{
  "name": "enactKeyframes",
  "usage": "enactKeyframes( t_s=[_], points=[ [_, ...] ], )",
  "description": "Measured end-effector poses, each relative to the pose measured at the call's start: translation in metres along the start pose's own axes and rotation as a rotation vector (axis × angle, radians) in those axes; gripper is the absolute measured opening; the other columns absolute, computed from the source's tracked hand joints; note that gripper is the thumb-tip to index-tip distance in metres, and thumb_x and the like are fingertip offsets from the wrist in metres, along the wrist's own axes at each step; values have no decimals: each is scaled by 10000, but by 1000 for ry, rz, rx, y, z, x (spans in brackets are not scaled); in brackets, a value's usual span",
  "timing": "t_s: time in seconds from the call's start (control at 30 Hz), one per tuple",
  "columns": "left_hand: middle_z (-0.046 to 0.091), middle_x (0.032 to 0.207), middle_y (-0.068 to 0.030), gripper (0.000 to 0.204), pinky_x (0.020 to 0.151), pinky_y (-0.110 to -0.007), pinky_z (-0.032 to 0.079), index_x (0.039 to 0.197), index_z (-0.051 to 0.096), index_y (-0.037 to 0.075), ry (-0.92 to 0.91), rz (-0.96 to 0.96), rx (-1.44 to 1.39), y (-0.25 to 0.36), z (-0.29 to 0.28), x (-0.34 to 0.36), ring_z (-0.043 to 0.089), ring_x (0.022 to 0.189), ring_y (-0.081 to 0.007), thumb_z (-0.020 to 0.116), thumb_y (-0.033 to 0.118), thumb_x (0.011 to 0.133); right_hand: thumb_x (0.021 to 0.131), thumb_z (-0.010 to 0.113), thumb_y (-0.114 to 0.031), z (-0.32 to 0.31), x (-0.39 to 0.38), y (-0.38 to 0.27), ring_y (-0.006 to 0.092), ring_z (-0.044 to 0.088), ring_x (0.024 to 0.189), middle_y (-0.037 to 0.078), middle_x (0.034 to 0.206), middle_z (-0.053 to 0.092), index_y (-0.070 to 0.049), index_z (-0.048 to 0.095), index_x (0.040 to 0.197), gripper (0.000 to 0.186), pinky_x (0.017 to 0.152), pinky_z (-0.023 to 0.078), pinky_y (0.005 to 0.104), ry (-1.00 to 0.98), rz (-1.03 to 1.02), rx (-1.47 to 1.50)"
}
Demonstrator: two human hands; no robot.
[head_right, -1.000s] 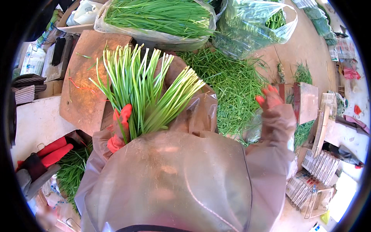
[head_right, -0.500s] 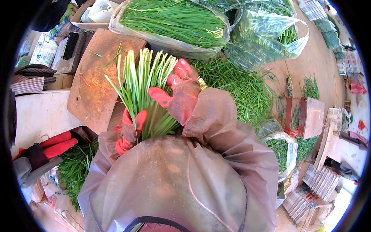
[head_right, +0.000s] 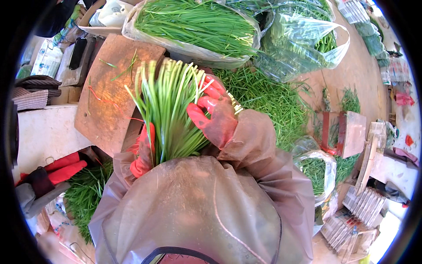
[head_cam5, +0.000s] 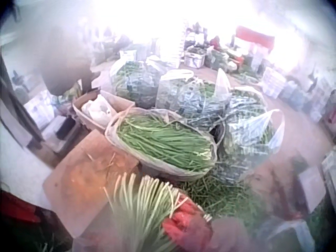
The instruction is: The person gathers bundles of green onions by hand, secures them with red string by wrapping it several times, and places the finished bundles into a large plastic bag.
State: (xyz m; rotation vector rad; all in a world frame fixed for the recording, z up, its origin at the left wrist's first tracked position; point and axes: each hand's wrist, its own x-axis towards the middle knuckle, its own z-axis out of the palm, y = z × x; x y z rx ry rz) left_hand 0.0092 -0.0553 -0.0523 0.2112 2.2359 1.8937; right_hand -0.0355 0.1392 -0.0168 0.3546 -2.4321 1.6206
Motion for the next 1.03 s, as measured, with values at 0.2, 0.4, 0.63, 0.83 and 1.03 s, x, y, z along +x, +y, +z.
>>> enactKeyframes(
  t_s=[0.2, 0.4, 0.63, 0.83, 1.03],
  points=[
    [515, 1013, -56, 555, 754, -255, 405, 1174, 346, 27, 21, -205, -318, 9, 9, 2, 500, 888, -132, 629, 102, 702, 615, 587, 18, 3, 10, -9, 347, 471, 955, 180, 954, 553, 22, 506, 556, 100, 769, 383, 387, -39, -155, -186],
    [540, 963, -73, 422, 677, -249, 431, 1136, 384, 19, 106, -360, -773, 20, 9, 4, 524, 804, -138, 537, 125, 757, 643, 600, 7, -14, -4, 9, 337, 430, 1044, 155, 1064, 523, 16, 499, 568, 126, 849, 361, 379, -99, -80, -66],
    [544, 961, -92, 353, 684, -291, 464, 1099, 428, 18, 116, -364, -881, 33, 9, 2, 552, 798, -177, 452, 55, 748, 703, 590, -89, -48, 21, -26, 246, 387, 1092, 86, 1212, 380, -116, 337, 1062, 440, 826, 402, 356, 108, -356, -535],
    [526, 1009, -102, 388, 718, -308, 459, 1134, 401, 14, 134, -273, -886, 39, 16, 5, 542, 843, -188, 440, 41, 749, 705, 604, -116, -3, 31, -42, 241, 391, 1095, 93, 1183, 420, -112, 442, 1095, 422, 836, 395, 337, 320, 237, 47],
    [473, 1108, -127, 489, 809, -344, 431, 1207, 324, 38, 132, -290, -915, 19, 9, -3, 508, 962, -241, 501, 73, 752, 738, 582, -226, 24, 22, -1, 247, 330, 1147, 98, 1290, 270, -140, 315, 1200, 540, 903, 302, 428, 83, -20, -393]
  ],
)
